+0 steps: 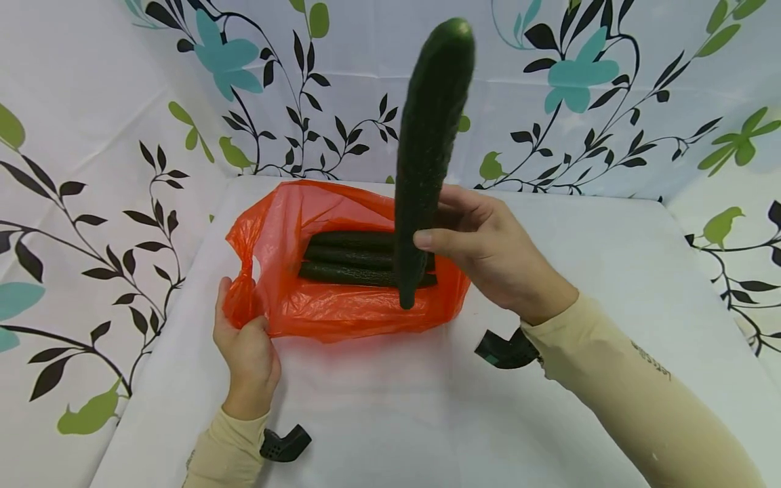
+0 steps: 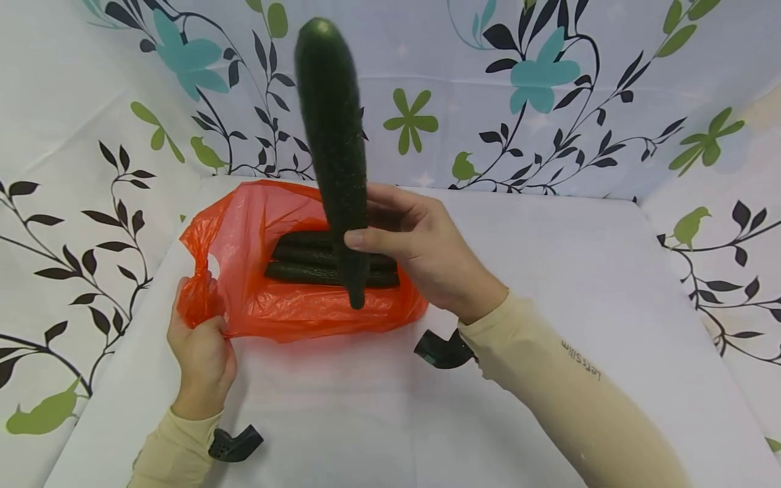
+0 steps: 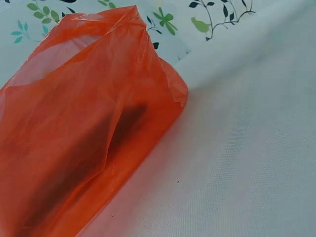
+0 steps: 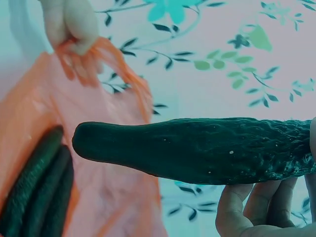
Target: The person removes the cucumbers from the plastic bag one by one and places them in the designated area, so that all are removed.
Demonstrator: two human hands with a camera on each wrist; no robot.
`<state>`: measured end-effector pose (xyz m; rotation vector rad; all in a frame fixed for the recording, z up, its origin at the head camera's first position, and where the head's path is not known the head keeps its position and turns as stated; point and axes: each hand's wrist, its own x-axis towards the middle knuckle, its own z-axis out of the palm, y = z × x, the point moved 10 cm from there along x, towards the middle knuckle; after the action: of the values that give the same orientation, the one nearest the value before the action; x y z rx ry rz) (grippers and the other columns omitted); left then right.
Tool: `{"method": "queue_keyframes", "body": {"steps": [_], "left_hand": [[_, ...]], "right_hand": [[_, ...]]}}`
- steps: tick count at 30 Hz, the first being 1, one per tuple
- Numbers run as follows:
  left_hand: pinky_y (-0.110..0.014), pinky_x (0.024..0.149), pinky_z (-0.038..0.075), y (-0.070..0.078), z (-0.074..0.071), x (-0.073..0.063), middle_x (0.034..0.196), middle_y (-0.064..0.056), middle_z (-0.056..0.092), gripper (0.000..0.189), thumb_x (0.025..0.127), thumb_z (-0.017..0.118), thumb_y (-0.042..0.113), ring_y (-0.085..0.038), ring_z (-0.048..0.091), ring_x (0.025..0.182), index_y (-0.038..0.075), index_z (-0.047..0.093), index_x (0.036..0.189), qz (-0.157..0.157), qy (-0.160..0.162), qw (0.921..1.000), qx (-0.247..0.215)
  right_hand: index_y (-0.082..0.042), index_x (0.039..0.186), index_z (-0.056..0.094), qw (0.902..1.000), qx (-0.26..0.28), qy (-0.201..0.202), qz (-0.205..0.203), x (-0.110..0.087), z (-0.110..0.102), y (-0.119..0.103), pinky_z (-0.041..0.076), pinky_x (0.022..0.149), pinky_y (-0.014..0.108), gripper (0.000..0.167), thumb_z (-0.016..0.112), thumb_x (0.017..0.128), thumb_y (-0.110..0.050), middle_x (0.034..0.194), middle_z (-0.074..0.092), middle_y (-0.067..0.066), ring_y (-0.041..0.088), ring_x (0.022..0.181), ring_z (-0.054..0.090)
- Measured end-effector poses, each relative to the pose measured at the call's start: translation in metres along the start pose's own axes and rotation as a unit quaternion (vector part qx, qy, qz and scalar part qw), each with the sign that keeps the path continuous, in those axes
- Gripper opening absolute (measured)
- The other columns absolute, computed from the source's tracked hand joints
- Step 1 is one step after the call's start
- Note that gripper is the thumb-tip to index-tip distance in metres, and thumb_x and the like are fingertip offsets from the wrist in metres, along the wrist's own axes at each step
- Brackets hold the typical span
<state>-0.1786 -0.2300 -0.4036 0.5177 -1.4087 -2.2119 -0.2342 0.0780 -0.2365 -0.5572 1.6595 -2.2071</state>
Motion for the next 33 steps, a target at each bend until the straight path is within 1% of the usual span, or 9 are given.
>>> {"method": "queue_keyframes", "body": {"steps": [4, 10, 13, 17, 20, 23, 26, 31, 33], "left_hand": [[-0.032, 0.106, 0.046, -0.001, -0.001, 0.0, 0.155, -0.004, 0.033, 0.084, 0.088, 0.037, -0.027, -0.022, 0.037, 0.139, 0.013, 0.024, 0.161, -0.001, -0.001, 1.0, 0.004], [-0.031, 0.106, 0.046, -0.002, -0.001, 0.003, 0.154, -0.003, 0.035, 0.085, 0.087, 0.037, -0.027, -0.021, 0.038, 0.138, 0.012, 0.024, 0.161, -0.002, -0.002, 1.0, 0.006], [-0.029, 0.106, 0.046, -0.002, -0.003, 0.004, 0.154, -0.003, 0.035, 0.086, 0.085, 0.036, -0.028, -0.022, 0.038, 0.138, 0.011, 0.024, 0.161, -0.003, 0.0, 1.0, 0.009], [-0.029, 0.106, 0.045, -0.003, -0.005, 0.005, 0.154, -0.003, 0.034, 0.087, 0.084, 0.035, -0.028, -0.021, 0.038, 0.137, 0.01, 0.023, 0.161, -0.008, 0.002, 0.9998, 0.017], [-0.029, 0.106, 0.046, -0.003, -0.006, 0.005, 0.154, -0.002, 0.034, 0.087, 0.084, 0.035, -0.028, -0.022, 0.037, 0.138, 0.011, 0.022, 0.161, -0.013, -0.001, 0.9997, 0.02], [-0.029, 0.106, 0.045, -0.004, -0.005, 0.005, 0.154, -0.003, 0.033, 0.087, 0.085, 0.035, -0.028, -0.022, 0.036, 0.139, 0.01, 0.021, 0.161, -0.011, -0.006, 0.9998, 0.018], [-0.029, 0.107, 0.045, -0.003, -0.004, 0.004, 0.154, -0.003, 0.033, 0.087, 0.084, 0.034, -0.028, -0.022, 0.036, 0.139, 0.01, 0.022, 0.161, -0.007, -0.008, 0.9998, 0.016], [-0.029, 0.106, 0.045, -0.003, -0.005, 0.005, 0.154, -0.003, 0.034, 0.087, 0.083, 0.034, -0.029, -0.023, 0.036, 0.139, 0.011, 0.023, 0.161, -0.01, -0.003, 0.9998, 0.015], [-0.029, 0.106, 0.046, -0.003, -0.006, 0.004, 0.153, -0.003, 0.035, 0.087, 0.084, 0.034, -0.029, -0.023, 0.037, 0.139, 0.011, 0.024, 0.161, -0.012, 0.0, 0.9998, 0.016]], "right_hand": [[-0.011, 0.137, 0.064, 0.9993, 0.016, 0.032, -0.007, -0.008, -0.023, -0.015, 0.044, 0.107, 0.049, 0.045, 0.057, 0.096, 0.008, 0.132, 0.057, 0.017, 0.037, 0.126, 0.051], [-0.001, 0.139, 0.057, 0.9938, 0.092, 0.046, -0.042, -0.019, -0.052, -0.039, 0.048, 0.105, 0.045, 0.043, 0.054, 0.097, 0.012, 0.123, 0.059, 0.016, 0.033, 0.116, 0.055], [0.002, 0.141, 0.054, 0.9905, 0.105, 0.071, -0.054, -0.028, -0.072, -0.049, 0.05, 0.103, 0.045, 0.046, 0.053, 0.096, 0.015, 0.123, 0.058, 0.017, 0.034, 0.116, 0.056], [0.002, 0.144, 0.051, 0.9866, 0.089, 0.122, -0.061, -0.042, -0.108, -0.056, 0.053, 0.098, 0.042, 0.051, 0.053, 0.095, 0.017, 0.129, 0.053, 0.019, 0.034, 0.117, 0.056], [0.001, 0.145, 0.051, 0.9825, 0.063, 0.163, -0.064, -0.053, -0.137, -0.057, 0.056, 0.094, 0.039, 0.054, 0.055, 0.094, 0.017, 0.132, 0.05, 0.018, 0.032, 0.116, 0.056], [-0.001, 0.145, 0.053, 0.9767, 0.031, 0.203, -0.062, -0.063, -0.166, -0.055, 0.057, 0.092, 0.034, 0.055, 0.059, 0.093, 0.015, 0.135, 0.052, 0.016, 0.03, 0.118, 0.055], [-0.003, 0.143, 0.056, 0.9697, -0.008, 0.237, -0.06, -0.072, -0.19, -0.052, 0.056, 0.089, 0.028, 0.055, 0.063, 0.091, 0.013, 0.133, 0.056, 0.013, 0.026, 0.116, 0.057], [-0.001, 0.138, 0.061, 0.9588, -0.056, 0.27, -0.069, -0.082, -0.223, -0.045, 0.055, 0.087, 0.022, 0.056, 0.069, 0.086, 0.015, 0.123, 0.066, 0.011, 0.023, 0.108, 0.063], [-0.002, 0.136, 0.063, 0.9515, -0.087, 0.287, -0.067, -0.085, -0.236, -0.042, 0.053, 0.092, 0.022, 0.056, 0.073, 0.083, 0.014, 0.12, 0.068, 0.009, 0.022, 0.109, 0.063]]}}
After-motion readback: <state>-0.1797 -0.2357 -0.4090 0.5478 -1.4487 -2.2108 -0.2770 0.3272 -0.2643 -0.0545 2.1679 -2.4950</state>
